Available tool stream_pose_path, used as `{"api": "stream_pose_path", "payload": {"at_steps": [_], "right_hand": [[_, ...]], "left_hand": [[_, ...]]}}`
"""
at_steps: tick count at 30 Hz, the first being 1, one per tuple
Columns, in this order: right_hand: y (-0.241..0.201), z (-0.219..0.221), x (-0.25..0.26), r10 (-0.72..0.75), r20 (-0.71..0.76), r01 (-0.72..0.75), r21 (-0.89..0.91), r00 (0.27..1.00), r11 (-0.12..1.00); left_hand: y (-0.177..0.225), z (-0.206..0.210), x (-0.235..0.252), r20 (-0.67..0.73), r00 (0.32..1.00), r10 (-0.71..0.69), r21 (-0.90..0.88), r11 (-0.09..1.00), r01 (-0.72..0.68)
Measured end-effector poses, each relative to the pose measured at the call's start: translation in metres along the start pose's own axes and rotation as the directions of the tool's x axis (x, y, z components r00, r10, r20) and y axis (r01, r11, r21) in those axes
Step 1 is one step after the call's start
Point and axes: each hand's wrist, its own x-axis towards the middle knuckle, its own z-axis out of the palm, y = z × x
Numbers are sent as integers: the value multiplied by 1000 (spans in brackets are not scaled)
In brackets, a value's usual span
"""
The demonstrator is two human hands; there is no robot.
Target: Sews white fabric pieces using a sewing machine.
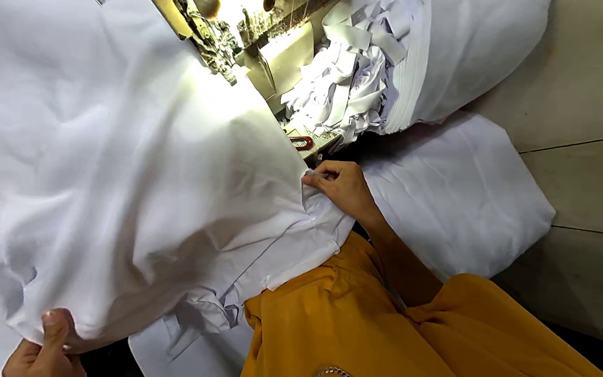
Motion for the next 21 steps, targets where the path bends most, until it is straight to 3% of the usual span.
{"api": "stream_pose_path", "payload": {"at_steps": [5, 13, 21], "right_hand": [[-11, -2, -4, -8, 43, 7, 37, 999, 999], [-16, 3, -9, -86, -48, 75, -199, 995, 977], [-12, 6, -9, -38, -71, 32, -85, 997, 996]], "left_hand": [[3, -5, -11, 67, 996, -52, -21, 998, 54], [1, -5, -10, 80, 996, -44, -7, 999, 45], [6, -2, -13, 101, 994, -42, 0, 999, 42]]}}
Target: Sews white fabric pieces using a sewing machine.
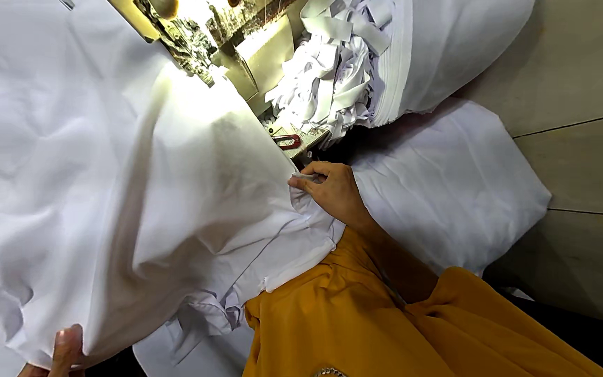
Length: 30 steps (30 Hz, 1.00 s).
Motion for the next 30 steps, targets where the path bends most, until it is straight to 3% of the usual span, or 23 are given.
{"api": "stream_pose_path", "payload": {"at_steps": [7, 16, 19, 22, 30], "right_hand": [[-3, 0, -1, 52, -28, -48, 123, 998, 991], [-1, 0, 1, -39, -25, 41, 107, 999, 993], [1, -1, 1, -2, 32, -2, 113, 999, 994], [0, -4, -2, 10, 70, -18, 117, 997, 993], [-6, 3, -5, 68, -17, -66, 130, 998, 989]], "left_hand": [[-15, -6, -11, 91, 996, 18, -37, 999, -15], [-27, -13, -18, 109, 993, 44, -59, 998, -38], [-42, -22, -18, 151, 988, 41, -112, 993, -24], [-30, -7, -25, 140, 990, 33, -127, 992, -15], [-25, 8, -29, 122, 992, 42, -167, 986, -21]]}}
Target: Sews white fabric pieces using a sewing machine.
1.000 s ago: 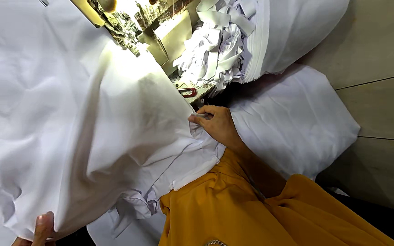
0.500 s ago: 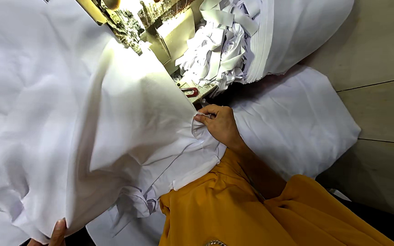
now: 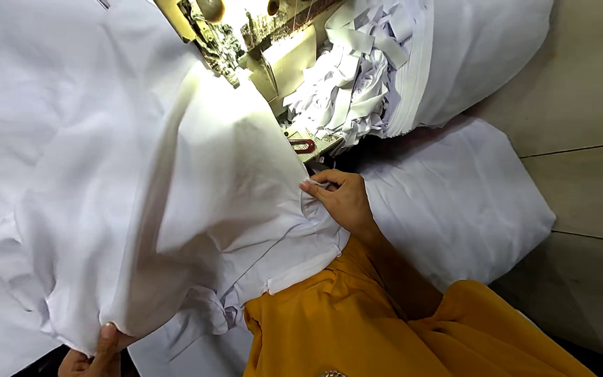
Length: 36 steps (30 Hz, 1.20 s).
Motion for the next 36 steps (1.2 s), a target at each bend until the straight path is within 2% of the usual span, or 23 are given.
{"api": "stream_pose_path", "payload": {"at_steps": [5, 10, 14, 19, 25, 28, 32, 36], "right_hand": [[7, -3, -10, -98, -36, 102, 124, 995, 987], [27, -3, -3, -186, 6, 178, 258, 983, 950], [24, 0, 4, -211, 20, 194, 314, 977, 929], [-4, 4, 23, -238, 5, 221, 353, 971, 909], [-35, 10, 60, -229, 19, 219, 225, 973, 950], [-46, 8, 72, -226, 59, 217, 134, 972, 967], [-59, 4, 80, -253, 107, 238, 132, 962, 962], [-66, -1, 85, -257, 128, 239, 137, 958, 961]], "left_hand": [[13, 15, 7, -297, 954, -45, 10, 999, 50], [18, 24, 27, -432, 902, -22, 90, 994, 67], [25, 24, 36, -457, 890, -9, 107, 992, 65], [29, 12, 54, -447, 895, 15, 118, 992, 42], [30, -16, 91, -397, 912, 102, 130, 990, -53], [24, -37, 110, -390, 915, 104, 137, 989, -54], [23, -58, 128, -409, 904, 127, 163, 984, -65], [55, -46, 145, -478, 872, 106, 145, 989, -40]]}}
